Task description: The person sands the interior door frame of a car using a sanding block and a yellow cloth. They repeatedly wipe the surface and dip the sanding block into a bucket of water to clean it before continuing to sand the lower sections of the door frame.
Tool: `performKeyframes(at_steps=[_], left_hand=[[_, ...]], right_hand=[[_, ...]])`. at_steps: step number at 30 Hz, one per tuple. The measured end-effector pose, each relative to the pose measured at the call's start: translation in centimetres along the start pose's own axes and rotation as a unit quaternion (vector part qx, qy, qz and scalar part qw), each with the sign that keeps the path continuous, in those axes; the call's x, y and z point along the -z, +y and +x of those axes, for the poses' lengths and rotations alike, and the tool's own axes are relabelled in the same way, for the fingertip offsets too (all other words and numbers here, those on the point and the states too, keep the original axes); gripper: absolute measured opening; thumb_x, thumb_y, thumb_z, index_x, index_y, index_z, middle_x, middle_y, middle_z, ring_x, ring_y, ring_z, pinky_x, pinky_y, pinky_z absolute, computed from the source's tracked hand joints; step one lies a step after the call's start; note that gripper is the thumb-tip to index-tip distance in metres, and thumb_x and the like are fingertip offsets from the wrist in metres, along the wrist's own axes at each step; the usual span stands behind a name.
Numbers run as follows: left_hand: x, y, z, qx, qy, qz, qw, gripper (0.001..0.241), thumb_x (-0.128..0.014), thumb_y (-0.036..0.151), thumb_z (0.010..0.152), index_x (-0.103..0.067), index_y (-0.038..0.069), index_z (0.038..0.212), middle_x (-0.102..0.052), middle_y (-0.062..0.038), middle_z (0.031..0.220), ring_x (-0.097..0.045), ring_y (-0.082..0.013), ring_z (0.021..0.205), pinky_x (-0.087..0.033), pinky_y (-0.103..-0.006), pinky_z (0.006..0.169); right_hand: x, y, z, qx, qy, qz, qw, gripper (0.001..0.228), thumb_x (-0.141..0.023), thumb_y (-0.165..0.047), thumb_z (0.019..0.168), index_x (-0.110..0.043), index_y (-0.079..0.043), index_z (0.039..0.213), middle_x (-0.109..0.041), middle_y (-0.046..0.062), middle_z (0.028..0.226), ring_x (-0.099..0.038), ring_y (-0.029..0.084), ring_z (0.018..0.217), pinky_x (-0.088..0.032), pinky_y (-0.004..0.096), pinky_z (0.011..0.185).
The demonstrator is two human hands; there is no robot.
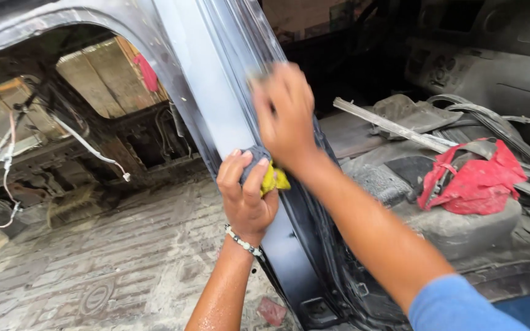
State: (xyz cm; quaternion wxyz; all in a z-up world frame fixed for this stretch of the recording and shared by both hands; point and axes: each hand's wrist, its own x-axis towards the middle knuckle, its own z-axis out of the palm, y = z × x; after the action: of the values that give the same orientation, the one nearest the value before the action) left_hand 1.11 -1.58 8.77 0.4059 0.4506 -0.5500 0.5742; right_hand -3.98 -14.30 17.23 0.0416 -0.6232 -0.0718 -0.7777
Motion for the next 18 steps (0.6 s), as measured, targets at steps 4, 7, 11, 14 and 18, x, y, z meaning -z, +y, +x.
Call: performKeyframes(at_steps=[4, 7, 11, 14, 18], left_hand=[[0.1, -0.1, -0.3, 0.006, -0.007, -0.012, 1.000, 0.048, -0.077, 0.009, 0.094, -0.052, 0.014, 0.135, -0.047, -0.012, 0.137, -0.049, -0.0357, 0.135, -0.046, -0.0529, 0.119], [0.3, 0.0, -0.2, 0.012, -0.015, -0.005, 1.000, 0.047, -0.074, 0.005, 0.095, -0.052, 0.015, 0.135, -0.048, -0.011, 0.137, -0.049, -0.0356, 0.136, -0.047, -0.0515, 0.119], [0.1, 0.1, 0.1, -0.005, -0.013, -0.002, 1.000, 0.050, -0.075, 0.004, 0.091, -0.054, 0.015, 0.135, -0.049, -0.011, 0.137, -0.049, -0.0365, 0.135, -0.045, -0.0523, 0.119], [0.5, 0.1, 0.3, -0.010, -0.036, 0.021, 0.999, 0.051, -0.075, 0.004, 0.090, -0.055, 0.015, 0.136, -0.049, -0.012, 0.138, -0.049, -0.0375, 0.135, -0.044, -0.0535, 0.118], [1.3, 0.2, 0.8, -0.053, -0.079, 0.063, 0.993, 0.047, -0.075, 0.013, 0.094, -0.057, 0.016, 0.138, -0.050, -0.012, 0.141, -0.049, -0.0375, 0.136, -0.041, -0.0562, 0.117]], right_hand=[[-2.2, 0.1, 5.1, -0.042, -0.038, 0.012, 0.998, 0.009, -0.069, -0.011, 0.103, -0.064, -0.007, 0.109, -0.059, 0.014, 0.121, -0.059, 0.036, 0.115, -0.045, 0.048, 0.097], [1.6, -1.4, -3.0, -0.033, -0.007, 0.026, 0.999, 0.017, -0.067, -0.010, 0.106, -0.063, -0.007, 0.123, -0.055, 0.017, 0.132, -0.056, 0.038, 0.124, -0.046, 0.044, 0.100], [9.1, -3.6, -18.4, -0.096, -0.049, -0.076, 0.991, 0.023, -0.072, -0.004, 0.093, -0.065, -0.009, 0.114, -0.058, 0.015, 0.130, -0.058, 0.036, 0.118, -0.041, 0.047, 0.104], [9.6, -3.8, -18.5, -0.114, -0.047, -0.060, 0.990, 0.022, -0.075, -0.002, 0.089, -0.065, -0.011, 0.105, -0.059, 0.013, 0.126, -0.059, 0.034, 0.113, -0.041, 0.045, 0.100], [7.0, -4.2, -10.3, -0.146, -0.049, -0.030, 0.988, 0.023, -0.076, -0.005, 0.092, -0.067, -0.011, 0.112, -0.060, 0.012, 0.126, -0.056, 0.035, 0.116, -0.040, 0.045, 0.103]])
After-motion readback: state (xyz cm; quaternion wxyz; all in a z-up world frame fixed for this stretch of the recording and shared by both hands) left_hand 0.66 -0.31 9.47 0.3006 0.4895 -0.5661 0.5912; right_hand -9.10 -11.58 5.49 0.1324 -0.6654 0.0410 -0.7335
